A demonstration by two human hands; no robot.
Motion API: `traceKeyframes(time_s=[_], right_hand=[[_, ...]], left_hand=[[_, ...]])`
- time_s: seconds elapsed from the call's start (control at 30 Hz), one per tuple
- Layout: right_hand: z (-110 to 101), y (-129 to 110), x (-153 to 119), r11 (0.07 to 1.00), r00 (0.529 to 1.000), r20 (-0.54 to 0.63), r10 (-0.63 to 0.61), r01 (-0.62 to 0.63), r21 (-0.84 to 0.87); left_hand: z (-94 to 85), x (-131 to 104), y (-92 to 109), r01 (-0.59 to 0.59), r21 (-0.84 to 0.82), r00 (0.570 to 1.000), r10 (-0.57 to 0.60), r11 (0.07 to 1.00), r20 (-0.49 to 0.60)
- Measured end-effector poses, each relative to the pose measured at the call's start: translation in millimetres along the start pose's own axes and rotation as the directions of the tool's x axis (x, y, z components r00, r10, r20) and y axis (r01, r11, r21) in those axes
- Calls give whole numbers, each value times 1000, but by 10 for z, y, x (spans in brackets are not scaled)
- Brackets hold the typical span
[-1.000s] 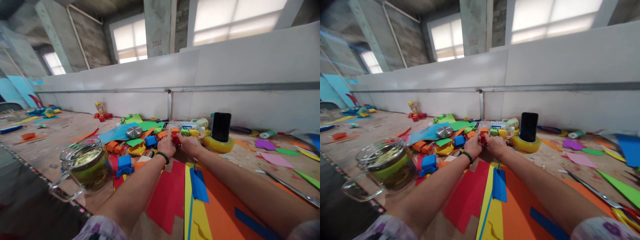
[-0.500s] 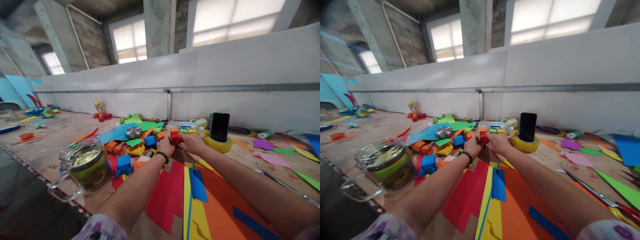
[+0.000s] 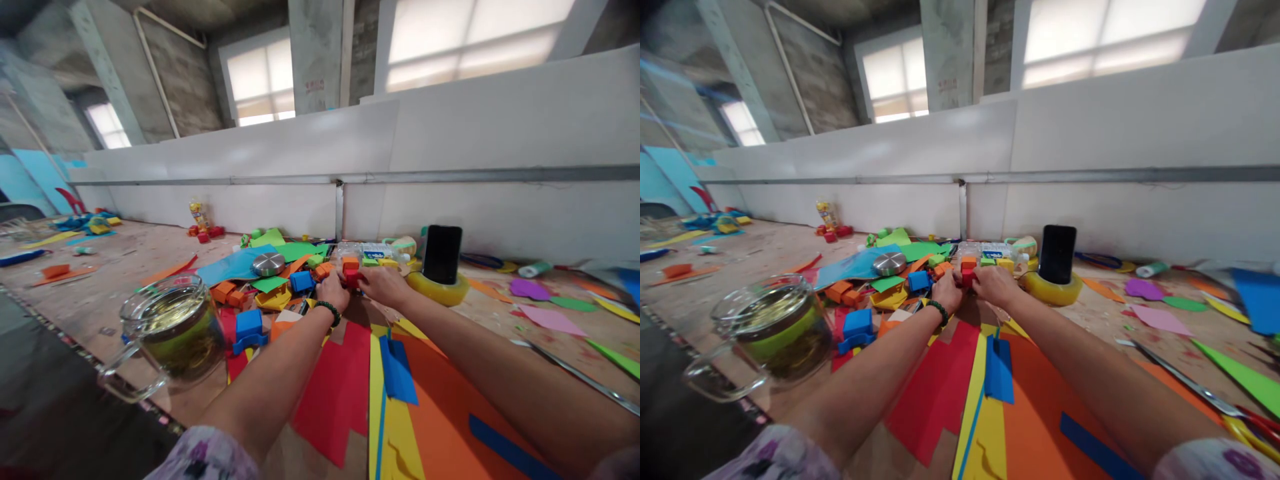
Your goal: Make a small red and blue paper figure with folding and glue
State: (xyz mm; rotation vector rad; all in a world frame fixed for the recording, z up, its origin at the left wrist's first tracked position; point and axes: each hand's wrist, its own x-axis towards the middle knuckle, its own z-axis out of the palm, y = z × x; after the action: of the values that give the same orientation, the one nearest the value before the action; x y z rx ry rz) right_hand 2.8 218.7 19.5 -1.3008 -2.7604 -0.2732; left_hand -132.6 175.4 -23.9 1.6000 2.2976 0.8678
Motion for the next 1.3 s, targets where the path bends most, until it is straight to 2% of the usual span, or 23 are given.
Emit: traceKeyframes(time_s=[0.33, 0.63, 0.87, 1.0, 1.3], right_hand=[[-21, 29, 73, 998, 998, -10, -61, 62, 30], [-48, -2, 97, 998, 999, 19, -45, 46, -34], [-14, -164, -20, 991, 995, -83, -51, 40, -128], [30, -242, 4, 983, 987, -143, -77, 52, -173], [48, -218, 51, 956, 957, -222, -184, 122, -267]], left_hand=[[14, 2, -6, -31, 34, 999, 31, 999, -16], [7, -13, -18, -88, 57, 996, 89, 994, -16], [-1, -24, -12, -96, 50, 995, 96, 994, -13], [19, -22, -24, -100, 44, 995, 101, 994, -21], [6, -44, -22, -78, 16, 996, 78, 997, -39]])
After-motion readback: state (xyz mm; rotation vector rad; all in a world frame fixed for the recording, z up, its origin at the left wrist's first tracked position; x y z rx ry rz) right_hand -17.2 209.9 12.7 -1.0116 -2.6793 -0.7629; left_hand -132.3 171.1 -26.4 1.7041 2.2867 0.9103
